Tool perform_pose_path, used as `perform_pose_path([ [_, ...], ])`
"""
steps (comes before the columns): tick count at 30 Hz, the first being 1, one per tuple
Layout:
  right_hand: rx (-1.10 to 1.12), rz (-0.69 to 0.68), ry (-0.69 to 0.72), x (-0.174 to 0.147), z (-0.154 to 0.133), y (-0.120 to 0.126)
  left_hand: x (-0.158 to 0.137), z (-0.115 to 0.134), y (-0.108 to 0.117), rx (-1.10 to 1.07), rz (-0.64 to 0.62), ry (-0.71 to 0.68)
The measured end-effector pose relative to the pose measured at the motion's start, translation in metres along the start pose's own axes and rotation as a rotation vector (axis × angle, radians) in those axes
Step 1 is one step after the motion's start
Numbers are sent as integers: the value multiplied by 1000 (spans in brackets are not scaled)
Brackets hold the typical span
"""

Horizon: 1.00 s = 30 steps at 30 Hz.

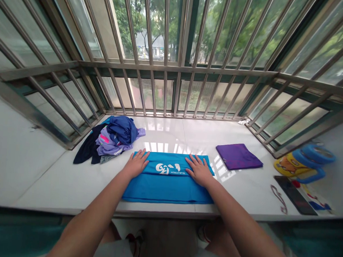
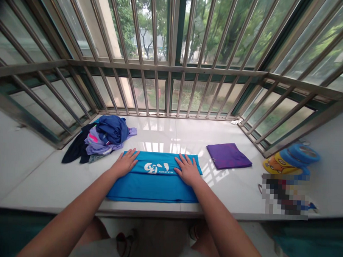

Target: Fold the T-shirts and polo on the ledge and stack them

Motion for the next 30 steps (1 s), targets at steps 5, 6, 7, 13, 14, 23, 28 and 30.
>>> perform_pose_path([
  [5, 29, -12, -66, 19, 27, 24, 32, -19, 28, -21, -56, 22],
  [6, 15, 1, -84, 22, 35, 31, 36, -23, 33, -20, -57, 14],
  [7, 5, 5, -94, 26, 42, 36, 41, -26, 38, -24, -67, 4],
  [13, 32, -79, -42, 40, 50, 56, 50, -25, 59, -101, -90, -47],
  [14, 33, -85, -29, 40, 48, 61, 49, -23, 65, -118, -78, -51],
  [23, 125, 144, 68, -17, 29, 120, -15, -14, 126, -261, 113, -53],
  [28, 78, 170, 139, -98, 19, 91, -113, -5, 104, -313, 169, -132],
  [30, 87, 93, 150, -132, 16, 66, -154, -3, 82, -310, 97, -163],
])
Point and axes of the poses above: each hand's wrist, its own x-axis towards the middle knuckle, its own y-axis out of the back of the hand, z = x × y, the point moved 5 cm from there along x, towards the middle knuckle, and after that the axes turned 8 degrees about z, right-handed, at the moved point
